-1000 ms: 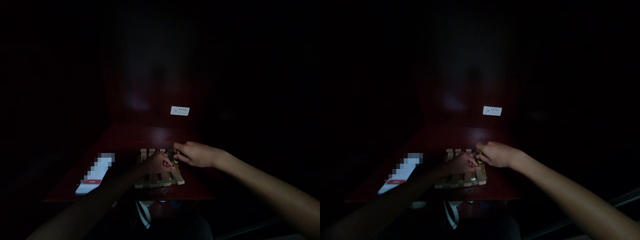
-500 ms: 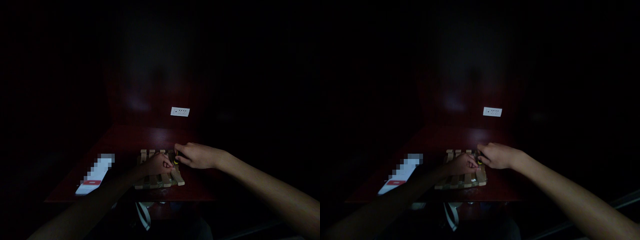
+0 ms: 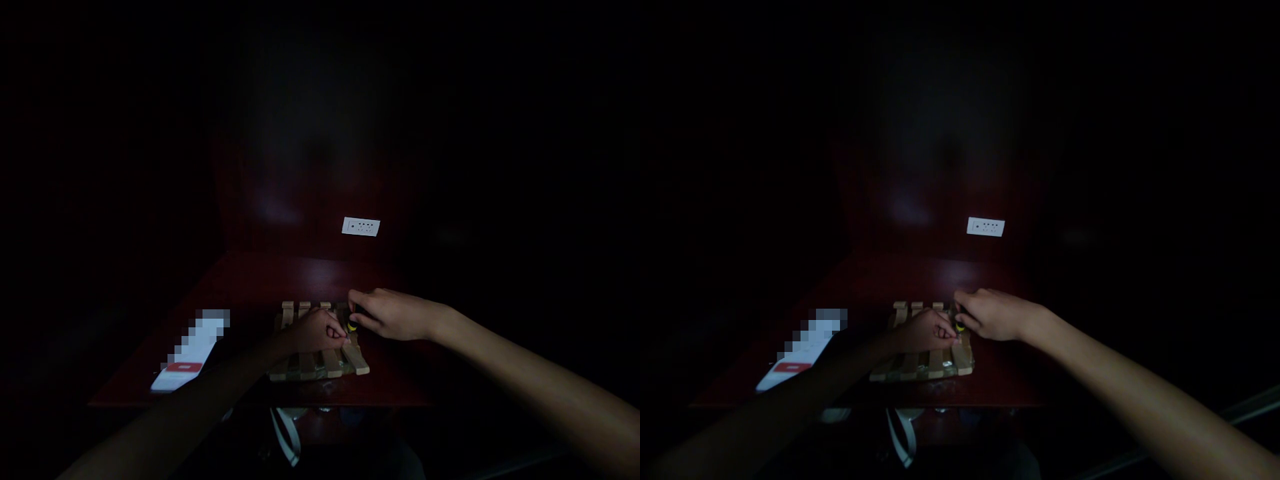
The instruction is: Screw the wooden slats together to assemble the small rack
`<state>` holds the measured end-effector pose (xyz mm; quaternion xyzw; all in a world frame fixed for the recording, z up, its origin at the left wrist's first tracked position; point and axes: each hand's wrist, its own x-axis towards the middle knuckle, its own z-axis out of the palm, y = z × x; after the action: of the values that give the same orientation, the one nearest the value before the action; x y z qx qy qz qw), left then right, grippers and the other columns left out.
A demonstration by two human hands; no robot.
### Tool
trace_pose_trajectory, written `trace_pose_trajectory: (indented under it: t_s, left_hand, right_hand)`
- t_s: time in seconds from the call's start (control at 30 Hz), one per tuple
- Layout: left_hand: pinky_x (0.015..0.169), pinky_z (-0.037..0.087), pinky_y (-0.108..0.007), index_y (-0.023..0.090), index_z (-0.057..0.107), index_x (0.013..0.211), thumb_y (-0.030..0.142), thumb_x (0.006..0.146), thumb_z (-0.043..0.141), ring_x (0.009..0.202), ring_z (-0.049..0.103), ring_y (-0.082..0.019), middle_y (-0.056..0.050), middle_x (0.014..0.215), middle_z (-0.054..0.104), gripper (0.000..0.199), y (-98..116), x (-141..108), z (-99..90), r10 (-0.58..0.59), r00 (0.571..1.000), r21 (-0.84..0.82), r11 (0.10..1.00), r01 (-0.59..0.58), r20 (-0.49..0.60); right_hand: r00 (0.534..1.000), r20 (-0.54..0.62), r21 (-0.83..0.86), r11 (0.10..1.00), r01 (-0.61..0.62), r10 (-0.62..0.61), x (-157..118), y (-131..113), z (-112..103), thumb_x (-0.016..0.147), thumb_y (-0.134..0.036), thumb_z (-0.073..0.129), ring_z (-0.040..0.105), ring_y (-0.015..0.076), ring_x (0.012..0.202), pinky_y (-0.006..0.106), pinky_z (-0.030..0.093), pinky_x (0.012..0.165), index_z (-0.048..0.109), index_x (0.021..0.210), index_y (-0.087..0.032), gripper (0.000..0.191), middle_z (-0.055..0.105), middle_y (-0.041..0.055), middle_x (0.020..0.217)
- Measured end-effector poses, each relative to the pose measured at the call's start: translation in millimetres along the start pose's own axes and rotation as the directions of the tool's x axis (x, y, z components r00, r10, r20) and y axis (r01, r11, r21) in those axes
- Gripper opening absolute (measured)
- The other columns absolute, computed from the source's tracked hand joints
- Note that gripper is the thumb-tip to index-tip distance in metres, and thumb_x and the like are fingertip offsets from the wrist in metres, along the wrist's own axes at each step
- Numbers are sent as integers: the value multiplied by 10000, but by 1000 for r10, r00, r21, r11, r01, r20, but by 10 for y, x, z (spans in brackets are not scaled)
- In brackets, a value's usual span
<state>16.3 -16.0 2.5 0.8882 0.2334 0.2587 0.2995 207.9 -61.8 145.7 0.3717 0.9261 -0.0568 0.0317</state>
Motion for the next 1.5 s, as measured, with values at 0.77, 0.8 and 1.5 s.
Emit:
trace_pose_trajectory:
  t_s: [0.77, 0.8, 1.5]
  left_hand:
    - [598, 419, -214, 145, 748, 857, 314, 809, 607, 637, 586, -110, -42, 773, 721, 226, 31, -8, -13, -100, 995, 0, 995, 100, 23]
    - [590, 417, -209, 146, 747, 852, 319, 814, 606, 627, 586, -106, -41, 766, 720, 226, 24, -7, -11, -94, 995, -11, 996, 94, 30]
    - [631, 440, -219, 159, 741, 822, 298, 831, 608, 678, 580, -106, -41, 811, 691, 194, -51, 4, 14, -20, 1000, 7, 1000, 20, 12]
  right_hand:
    - [998, -65, 22, 1000, 1, 0, 29, -35, 56, 954, -359, 402, 579, 166, 676, 273, 391, 617, 482, 1099, -199, 231, 639, 52, 810]
    - [997, -74, 19, 1000, 10, -9, 31, -41, 52, 953, -337, 399, 585, 165, 693, 272, 394, 627, 482, 1081, -197, 207, 645, 57, 842]
    - [999, -21, -118, 992, 44, -47, 13, -109, -13, 932, -315, 471, 587, 148, 652, 246, 346, 547, 536, 1010, -183, 167, 644, 53, 795]
